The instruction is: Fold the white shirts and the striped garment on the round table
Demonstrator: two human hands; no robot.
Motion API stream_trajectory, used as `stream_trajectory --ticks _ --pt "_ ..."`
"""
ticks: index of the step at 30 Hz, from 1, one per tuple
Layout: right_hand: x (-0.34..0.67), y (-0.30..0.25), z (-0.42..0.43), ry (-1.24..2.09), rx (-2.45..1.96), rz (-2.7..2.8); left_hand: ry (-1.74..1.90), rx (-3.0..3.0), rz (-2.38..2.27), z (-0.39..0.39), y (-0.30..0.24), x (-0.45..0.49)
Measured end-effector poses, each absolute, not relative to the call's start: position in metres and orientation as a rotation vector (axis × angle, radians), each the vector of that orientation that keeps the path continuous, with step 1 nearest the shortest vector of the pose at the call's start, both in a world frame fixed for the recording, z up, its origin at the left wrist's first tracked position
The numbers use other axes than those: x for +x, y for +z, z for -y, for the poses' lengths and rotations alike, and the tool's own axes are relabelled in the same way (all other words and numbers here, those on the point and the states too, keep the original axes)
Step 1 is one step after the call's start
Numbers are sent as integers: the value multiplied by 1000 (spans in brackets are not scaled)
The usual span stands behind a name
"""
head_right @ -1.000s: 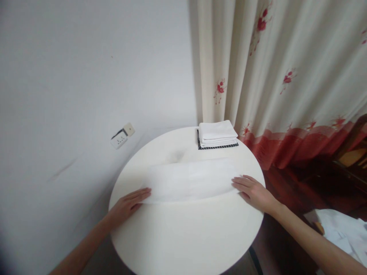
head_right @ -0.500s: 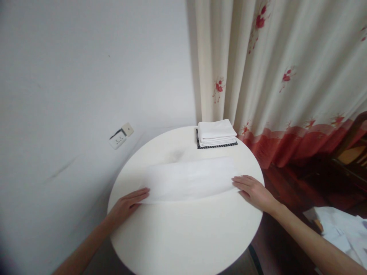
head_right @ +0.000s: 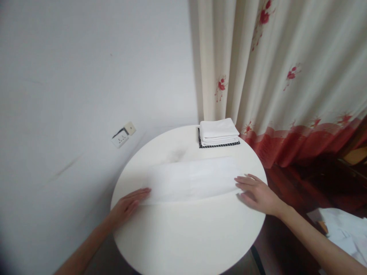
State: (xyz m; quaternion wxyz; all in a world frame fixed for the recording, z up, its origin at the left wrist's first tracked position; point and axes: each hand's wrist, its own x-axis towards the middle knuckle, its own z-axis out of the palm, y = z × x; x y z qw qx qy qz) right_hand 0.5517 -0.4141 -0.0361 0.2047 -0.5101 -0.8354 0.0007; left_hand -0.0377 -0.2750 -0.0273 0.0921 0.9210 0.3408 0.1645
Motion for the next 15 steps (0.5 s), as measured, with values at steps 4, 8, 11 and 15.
stream_trajectory --ticks 4,8,11,15 --pt "526 -23 392 -2 -1525 2148 640 2713 -1257 269 -7 21" --pt "454 -11 345 -33 -1661 2042 598 2793 -1207 265 3 129" --pt "397 -11 319 44 -1746 2093 432 2845 -1178 272 -6 192" --pt "361 -31 306 95 -1803 2142 323 2880 -1197 281 -30 218"
